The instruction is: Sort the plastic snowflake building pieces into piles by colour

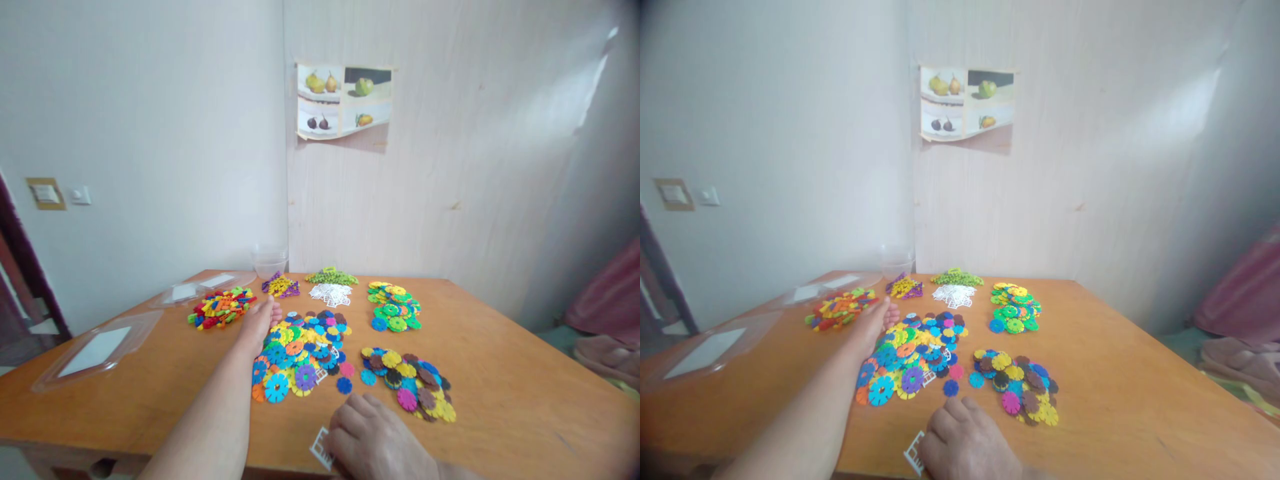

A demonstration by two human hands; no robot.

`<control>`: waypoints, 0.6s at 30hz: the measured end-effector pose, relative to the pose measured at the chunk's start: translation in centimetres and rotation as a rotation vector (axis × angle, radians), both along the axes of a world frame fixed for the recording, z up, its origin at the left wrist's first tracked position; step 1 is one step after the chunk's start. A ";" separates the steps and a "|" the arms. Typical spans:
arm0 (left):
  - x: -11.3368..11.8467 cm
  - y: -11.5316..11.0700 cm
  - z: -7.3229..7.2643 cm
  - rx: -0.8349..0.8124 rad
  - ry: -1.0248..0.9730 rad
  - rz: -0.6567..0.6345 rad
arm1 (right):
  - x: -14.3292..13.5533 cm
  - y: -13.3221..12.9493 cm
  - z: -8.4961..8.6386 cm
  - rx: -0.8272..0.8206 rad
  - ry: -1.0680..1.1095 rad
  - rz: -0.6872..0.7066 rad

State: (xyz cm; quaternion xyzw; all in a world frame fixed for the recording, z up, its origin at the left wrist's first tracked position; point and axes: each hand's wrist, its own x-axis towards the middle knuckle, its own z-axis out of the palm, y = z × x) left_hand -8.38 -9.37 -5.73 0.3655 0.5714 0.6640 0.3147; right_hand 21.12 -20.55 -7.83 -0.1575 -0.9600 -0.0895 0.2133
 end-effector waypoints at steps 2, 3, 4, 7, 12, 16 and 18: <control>0.0 0.1 0.0 -0.010 0.002 -0.004 | -0.3 0.0 -0.3 0.032 0.016 0.037; 0.0 0.1 0.0 -0.015 0.001 -0.008 | -0.4 0.0 0.0 0.032 0.025 0.057; 0.0 0.2 -0.1 -0.019 -0.001 -0.007 | -0.4 -0.1 0.4 0.009 0.034 0.073; 0.0 0.1 -0.1 -0.013 -0.005 -0.004 | -0.4 -0.2 2.7 -0.253 0.086 0.049; 0.1 0.0 -0.1 0.002 0.004 -0.011 | -1.8 3.4 5.7 -0.848 0.353 -0.247; 0.2 0.1 0.0 -0.020 0.003 -0.007 | -4.0 9.6 6.8 -1.190 0.565 -0.397; 0.2 0.1 0.0 -0.024 -0.003 -0.006 | -5.0 12.8 7.5 -1.381 0.714 -0.443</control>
